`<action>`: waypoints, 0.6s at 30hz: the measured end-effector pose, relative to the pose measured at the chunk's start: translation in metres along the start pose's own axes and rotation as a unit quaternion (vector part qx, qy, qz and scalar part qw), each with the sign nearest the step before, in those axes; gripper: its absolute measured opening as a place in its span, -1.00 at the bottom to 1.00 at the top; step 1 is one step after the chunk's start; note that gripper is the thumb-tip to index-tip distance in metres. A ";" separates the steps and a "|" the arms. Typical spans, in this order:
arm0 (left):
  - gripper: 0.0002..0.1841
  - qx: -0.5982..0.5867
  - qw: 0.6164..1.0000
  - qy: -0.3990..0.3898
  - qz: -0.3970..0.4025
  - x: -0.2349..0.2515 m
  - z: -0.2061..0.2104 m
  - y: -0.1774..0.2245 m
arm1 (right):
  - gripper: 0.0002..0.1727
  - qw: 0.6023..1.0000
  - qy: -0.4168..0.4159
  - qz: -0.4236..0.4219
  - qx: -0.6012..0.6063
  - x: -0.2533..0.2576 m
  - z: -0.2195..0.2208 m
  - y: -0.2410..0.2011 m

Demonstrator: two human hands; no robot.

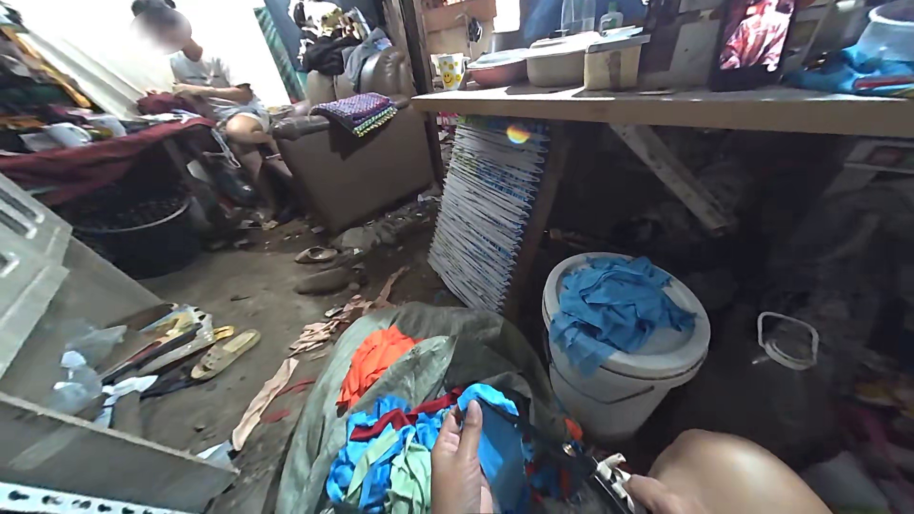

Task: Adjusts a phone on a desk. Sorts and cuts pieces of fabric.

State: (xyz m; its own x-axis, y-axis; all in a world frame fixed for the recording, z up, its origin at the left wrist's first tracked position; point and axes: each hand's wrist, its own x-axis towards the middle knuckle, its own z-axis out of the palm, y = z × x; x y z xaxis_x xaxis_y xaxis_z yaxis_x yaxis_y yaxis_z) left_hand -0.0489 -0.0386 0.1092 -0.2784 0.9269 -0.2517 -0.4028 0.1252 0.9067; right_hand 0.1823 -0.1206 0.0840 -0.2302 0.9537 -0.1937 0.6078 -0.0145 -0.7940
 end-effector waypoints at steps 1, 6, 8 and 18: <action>-0.77 0.005 1.000 0.001 0.004 0.001 0.000 -0.001 | -0.44 1.000 0.007 -0.015 -0.005 0.001 -0.001 0.001; -0.76 0.042 0.999 -0.011 0.006 0.000 0.002 -0.005 | -0.19 0.999 -0.016 -0.030 -0.030 0.008 -0.008 -0.009; -0.76 0.044 0.999 -0.014 -0.003 0.000 0.003 -0.006 | -0.20 0.999 -0.022 -0.021 -0.023 0.011 -0.009 -0.013; -0.78 0.027 0.999 -0.019 -0.007 0.001 0.001 -0.007 | -0.47 1.000 -0.020 0.007 -0.016 0.016 0.000 -0.012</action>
State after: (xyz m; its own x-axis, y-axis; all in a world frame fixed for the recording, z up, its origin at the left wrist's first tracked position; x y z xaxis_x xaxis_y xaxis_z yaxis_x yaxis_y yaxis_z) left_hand -0.0457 -0.0384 0.1024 -0.2390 0.9376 -0.2526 -0.3579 0.1567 0.9205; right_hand 0.1717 -0.1054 0.0906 -0.2504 0.9409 -0.2281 0.6353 -0.0181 -0.7720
